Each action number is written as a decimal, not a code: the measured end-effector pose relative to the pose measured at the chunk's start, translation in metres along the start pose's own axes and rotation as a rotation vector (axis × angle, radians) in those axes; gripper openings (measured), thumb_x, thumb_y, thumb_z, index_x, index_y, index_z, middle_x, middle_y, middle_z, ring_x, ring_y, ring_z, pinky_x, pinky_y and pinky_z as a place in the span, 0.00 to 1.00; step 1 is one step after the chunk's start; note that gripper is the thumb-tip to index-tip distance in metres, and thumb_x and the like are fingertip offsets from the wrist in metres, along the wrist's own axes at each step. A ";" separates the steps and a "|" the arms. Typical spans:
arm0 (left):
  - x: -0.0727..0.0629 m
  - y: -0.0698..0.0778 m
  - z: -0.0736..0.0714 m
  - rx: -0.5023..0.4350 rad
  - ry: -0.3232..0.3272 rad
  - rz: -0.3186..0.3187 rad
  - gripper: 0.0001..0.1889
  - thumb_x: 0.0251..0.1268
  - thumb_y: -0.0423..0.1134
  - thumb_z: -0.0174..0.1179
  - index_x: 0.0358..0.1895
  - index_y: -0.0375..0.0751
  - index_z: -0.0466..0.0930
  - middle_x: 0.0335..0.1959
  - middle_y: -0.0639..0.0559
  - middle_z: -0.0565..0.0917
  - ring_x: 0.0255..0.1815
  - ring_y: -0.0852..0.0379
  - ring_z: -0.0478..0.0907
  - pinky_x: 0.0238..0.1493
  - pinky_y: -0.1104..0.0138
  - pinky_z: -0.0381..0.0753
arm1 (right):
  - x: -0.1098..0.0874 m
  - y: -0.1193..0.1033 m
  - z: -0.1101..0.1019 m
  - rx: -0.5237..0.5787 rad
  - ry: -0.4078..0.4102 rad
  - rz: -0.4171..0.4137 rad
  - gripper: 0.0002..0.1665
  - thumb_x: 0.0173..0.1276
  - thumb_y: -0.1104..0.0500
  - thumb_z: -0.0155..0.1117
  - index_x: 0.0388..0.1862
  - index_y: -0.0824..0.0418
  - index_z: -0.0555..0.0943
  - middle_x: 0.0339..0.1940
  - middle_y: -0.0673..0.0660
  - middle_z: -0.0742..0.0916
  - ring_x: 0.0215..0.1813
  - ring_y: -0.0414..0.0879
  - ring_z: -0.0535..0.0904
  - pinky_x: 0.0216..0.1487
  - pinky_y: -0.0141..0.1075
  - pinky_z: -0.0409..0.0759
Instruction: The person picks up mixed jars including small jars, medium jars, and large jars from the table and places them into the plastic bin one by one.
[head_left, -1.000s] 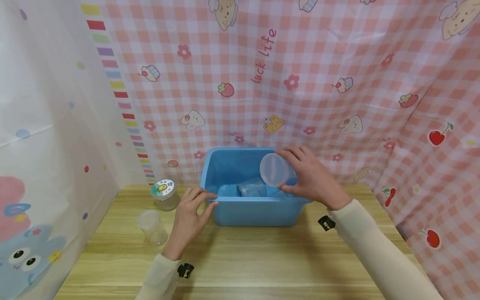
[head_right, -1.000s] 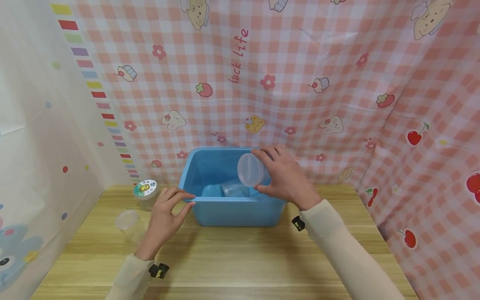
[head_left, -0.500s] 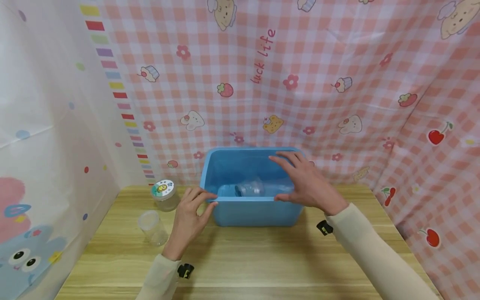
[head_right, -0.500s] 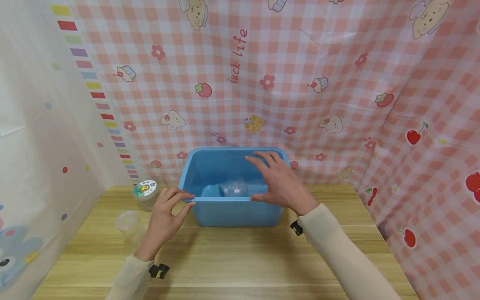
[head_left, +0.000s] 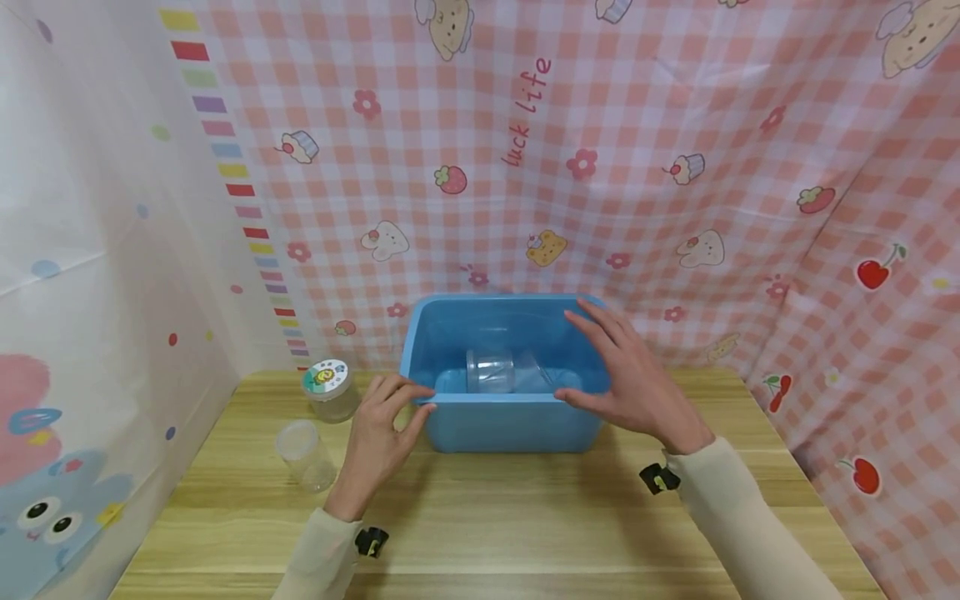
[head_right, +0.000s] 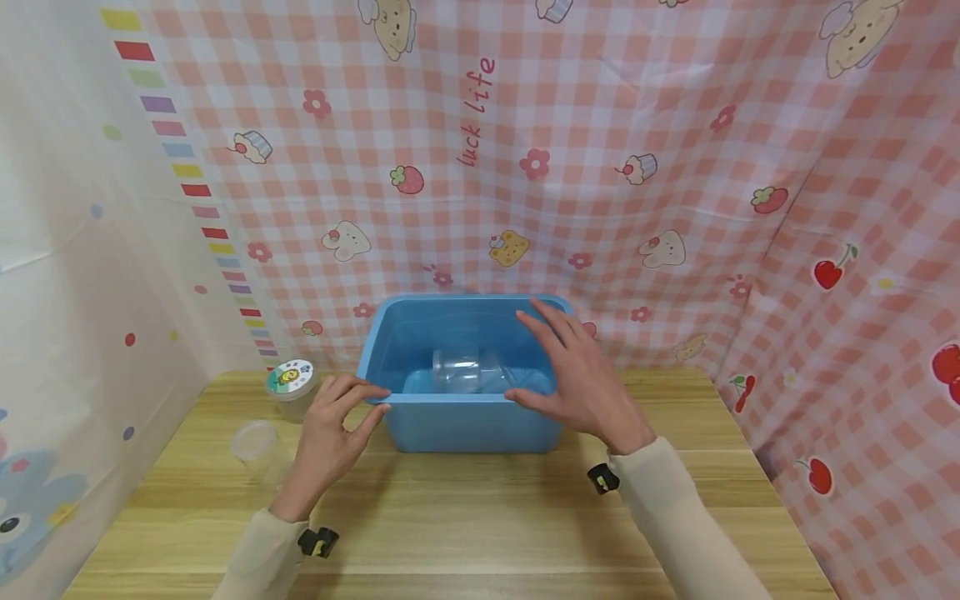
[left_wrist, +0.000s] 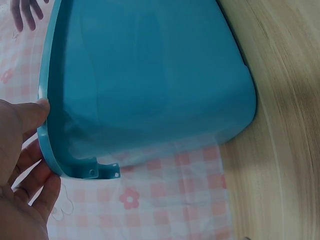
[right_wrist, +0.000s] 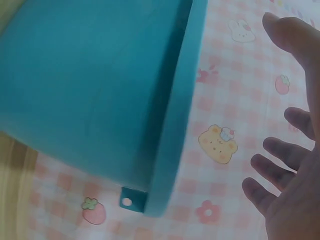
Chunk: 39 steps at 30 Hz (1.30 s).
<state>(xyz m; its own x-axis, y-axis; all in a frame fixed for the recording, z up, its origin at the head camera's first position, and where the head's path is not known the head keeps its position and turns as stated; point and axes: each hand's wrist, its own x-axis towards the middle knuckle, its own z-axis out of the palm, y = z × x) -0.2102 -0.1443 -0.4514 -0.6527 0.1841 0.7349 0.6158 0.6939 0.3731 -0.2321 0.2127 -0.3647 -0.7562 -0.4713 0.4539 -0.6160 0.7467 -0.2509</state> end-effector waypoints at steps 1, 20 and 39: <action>0.000 0.000 0.000 0.000 0.000 0.002 0.09 0.60 0.36 0.75 0.43 0.45 0.89 0.39 0.53 0.84 0.44 0.54 0.76 0.45 0.61 0.77 | -0.002 0.000 0.002 0.003 0.016 0.001 0.63 0.56 0.34 0.78 0.84 0.46 0.56 0.85 0.53 0.60 0.84 0.58 0.54 0.75 0.65 0.64; -0.001 0.002 0.000 -0.002 -0.013 -0.011 0.09 0.61 0.37 0.75 0.43 0.46 0.89 0.39 0.54 0.84 0.45 0.55 0.76 0.46 0.61 0.77 | -0.037 0.007 0.032 0.084 0.224 0.050 0.58 0.53 0.46 0.84 0.80 0.52 0.65 0.78 0.60 0.71 0.79 0.61 0.65 0.72 0.65 0.68; 0.000 0.001 0.000 -0.006 0.002 -0.012 0.10 0.59 0.35 0.75 0.43 0.46 0.89 0.40 0.54 0.83 0.45 0.54 0.76 0.46 0.62 0.76 | -0.050 0.006 0.058 0.115 0.334 0.089 0.37 0.55 0.55 0.84 0.64 0.59 0.82 0.64 0.59 0.84 0.67 0.56 0.77 0.64 0.62 0.78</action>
<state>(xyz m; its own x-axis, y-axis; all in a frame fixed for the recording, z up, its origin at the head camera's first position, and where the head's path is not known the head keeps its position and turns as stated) -0.2098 -0.1436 -0.4512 -0.6589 0.1745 0.7317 0.6106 0.6922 0.3848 -0.2106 0.2142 -0.4384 -0.7058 -0.2130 0.6756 -0.5863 0.7110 -0.3883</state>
